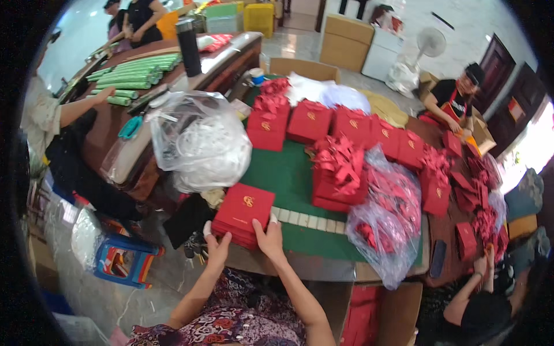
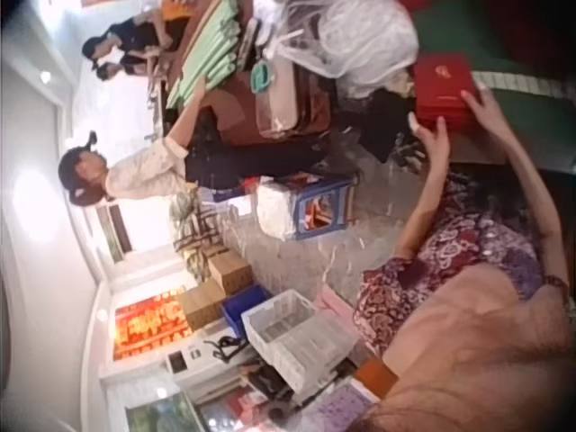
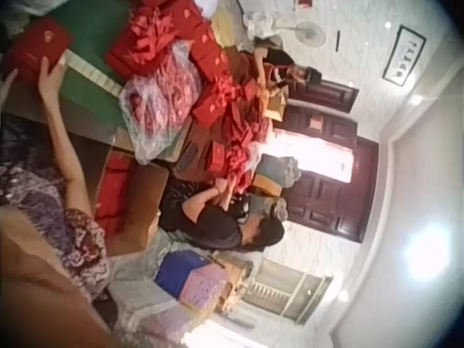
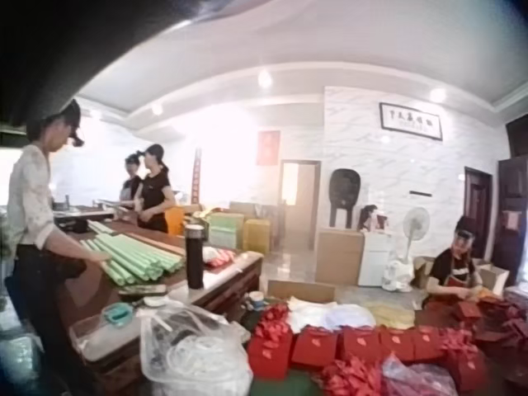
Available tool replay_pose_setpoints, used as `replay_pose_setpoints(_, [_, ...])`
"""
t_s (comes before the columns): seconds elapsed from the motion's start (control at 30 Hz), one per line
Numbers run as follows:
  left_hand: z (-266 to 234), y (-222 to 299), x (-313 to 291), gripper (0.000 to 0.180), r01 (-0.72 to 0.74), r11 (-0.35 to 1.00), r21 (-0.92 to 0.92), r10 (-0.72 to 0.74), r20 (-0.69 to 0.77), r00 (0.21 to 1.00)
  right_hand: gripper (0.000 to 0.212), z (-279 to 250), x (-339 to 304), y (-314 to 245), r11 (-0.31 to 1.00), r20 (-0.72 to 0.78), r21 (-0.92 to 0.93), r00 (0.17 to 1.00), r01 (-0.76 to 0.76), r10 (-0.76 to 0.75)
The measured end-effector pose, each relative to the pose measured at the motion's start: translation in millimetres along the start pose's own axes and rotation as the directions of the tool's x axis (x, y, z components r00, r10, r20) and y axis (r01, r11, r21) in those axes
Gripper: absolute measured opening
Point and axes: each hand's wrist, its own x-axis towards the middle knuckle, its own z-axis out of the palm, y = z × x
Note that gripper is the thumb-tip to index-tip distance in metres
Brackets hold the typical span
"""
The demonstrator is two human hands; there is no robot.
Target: The person takes flat red paper gift bags from a stack and attaches ribbon handles to each bag by threading ribbon through the holes by hand.
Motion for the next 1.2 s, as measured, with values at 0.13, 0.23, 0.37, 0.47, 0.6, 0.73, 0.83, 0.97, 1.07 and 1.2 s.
replay_pose_setpoints(0.13, [-6.0,1.7,-13.9,0.084,-0.094,0.994,0.056,0.094,-0.004,0.996,0.063,2.4,-7.6,14.2,0.993,0.034,0.099,0.997,-0.067,0.064])
replay_pose_setpoints(0.23, [-10.8,7.7,-34.6,0.085,-0.199,0.917,0.346,0.193,0.052,0.980,0.062,2.4,-13.7,21.2,0.979,-0.012,0.183,0.995,-0.092,0.096])
replay_pose_setpoints(0.37, [2.1,43.3,-49.7,0.085,-0.423,0.694,0.582,0.368,0.218,0.904,0.055,-8.6,-8.6,17.3,0.987,-0.117,0.113,0.985,-0.111,0.125])
replay_pose_setpoints(0.47, [7.1,50.3,-49.1,0.080,-0.544,0.563,0.623,0.430,0.341,0.836,0.058,-12.0,-1.4,9.2,0.990,-0.184,0.065,0.973,-0.127,0.137])
replay_pose_setpoints(0.6, [19.4,53.1,-40.1,0.078,-0.713,0.368,0.597,0.485,0.531,0.695,0.055,-9.6,5.7,19.1,0.986,-0.014,0.068,0.988,-0.152,0.154])
replay_pose_setpoints(0.73, [20.9,38.9,-29.1,0.083,-0.741,0.380,0.554,0.459,0.582,0.671,0.045,-12.1,7.2,26.3,0.957,0.055,0.192,0.976,-0.216,0.209])
replay_pose_setpoints(0.83, [20.5,26.9,-23.2,0.087,-0.767,0.354,0.536,0.478,0.601,0.641,0.038,-22.6,4.2,22.2,0.920,0.066,0.268,0.958,-0.287,0.280])
replay_pose_setpoints(0.97, [16.6,25.1,-19.6,0.087,-0.755,0.273,0.596,0.363,0.663,0.655,0.029,-37.2,-2.9,23.0,0.872,-0.026,0.427,0.960,-0.241,0.278])
replay_pose_setpoints(1.07, [15.8,31.9,-23.1,0.086,-0.730,0.205,0.652,0.314,0.663,0.680,0.027,-64.2,-17.5,31.2,0.898,-0.188,0.418,0.953,-0.140,0.237])
replay_pose_setpoints(1.2, [12.4,30.7,-23.9,0.081,-0.702,0.267,0.660,0.278,0.645,0.712,0.027,-110.2,-55.4,53.4,0.935,-0.248,0.329,0.943,-0.135,0.223])
